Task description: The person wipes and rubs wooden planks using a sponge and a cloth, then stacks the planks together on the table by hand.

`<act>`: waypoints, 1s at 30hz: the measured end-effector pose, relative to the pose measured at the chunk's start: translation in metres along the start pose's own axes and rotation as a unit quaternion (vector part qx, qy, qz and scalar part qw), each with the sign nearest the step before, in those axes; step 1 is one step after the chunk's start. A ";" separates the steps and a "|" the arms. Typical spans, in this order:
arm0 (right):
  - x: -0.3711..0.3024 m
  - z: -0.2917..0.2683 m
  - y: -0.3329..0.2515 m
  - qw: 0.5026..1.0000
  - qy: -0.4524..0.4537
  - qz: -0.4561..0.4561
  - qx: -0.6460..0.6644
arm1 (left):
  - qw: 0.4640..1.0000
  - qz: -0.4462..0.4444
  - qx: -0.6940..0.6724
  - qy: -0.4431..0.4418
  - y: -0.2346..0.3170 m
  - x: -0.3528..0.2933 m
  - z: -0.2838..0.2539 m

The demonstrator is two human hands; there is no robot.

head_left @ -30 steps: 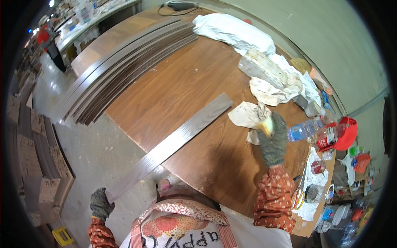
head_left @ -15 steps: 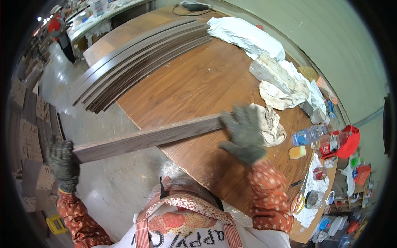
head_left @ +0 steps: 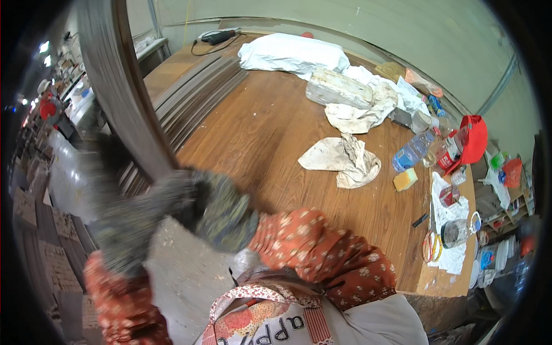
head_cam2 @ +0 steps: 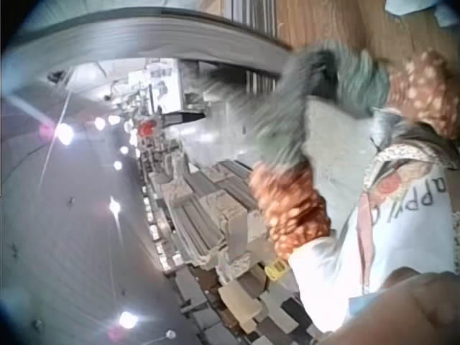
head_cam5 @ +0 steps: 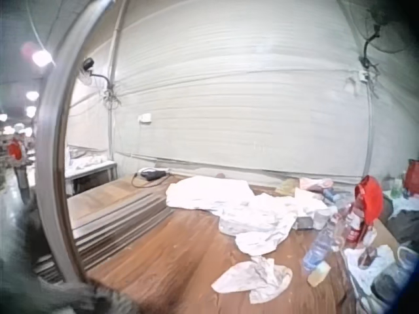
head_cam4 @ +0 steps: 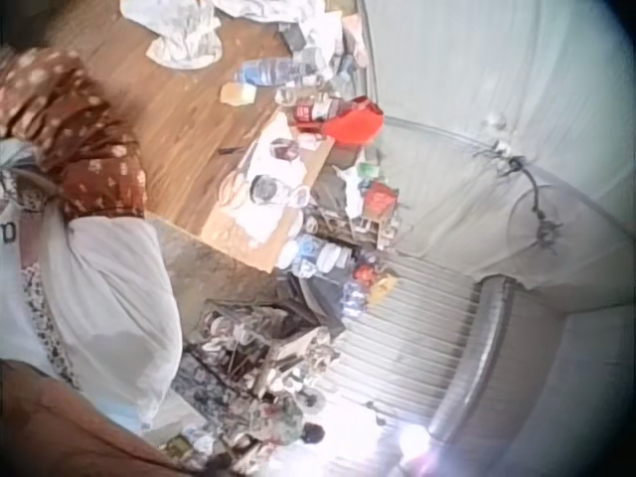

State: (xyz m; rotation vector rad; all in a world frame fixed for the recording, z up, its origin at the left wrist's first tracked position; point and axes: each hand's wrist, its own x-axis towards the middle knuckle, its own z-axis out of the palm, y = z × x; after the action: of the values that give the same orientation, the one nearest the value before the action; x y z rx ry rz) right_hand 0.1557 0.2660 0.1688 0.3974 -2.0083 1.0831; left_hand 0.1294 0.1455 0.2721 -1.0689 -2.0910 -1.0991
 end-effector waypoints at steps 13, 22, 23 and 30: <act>-0.083 -0.221 0.153 0.767 -0.083 0.373 -0.515 | 0.913 -0.263 0.071 -0.304 -0.075 -0.146 0.064; -0.140 -0.269 0.214 0.800 0.052 0.400 -0.444 | 0.899 -0.269 0.101 -0.331 -0.078 -0.201 0.094; -0.140 -0.272 0.217 0.839 0.158 0.378 -0.358 | 0.916 -0.231 0.103 -0.311 -0.078 -0.207 0.099; -0.102 -0.117 0.122 0.920 -0.097 0.007 -0.379 | 0.889 -0.292 0.131 -0.327 -0.053 -0.207 0.096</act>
State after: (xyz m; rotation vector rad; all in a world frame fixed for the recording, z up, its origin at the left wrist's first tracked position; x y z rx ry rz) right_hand 0.2063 0.4219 0.0594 0.0746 -2.4197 0.2078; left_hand 0.1875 0.1263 0.0459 -0.7433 -3.1399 -0.6967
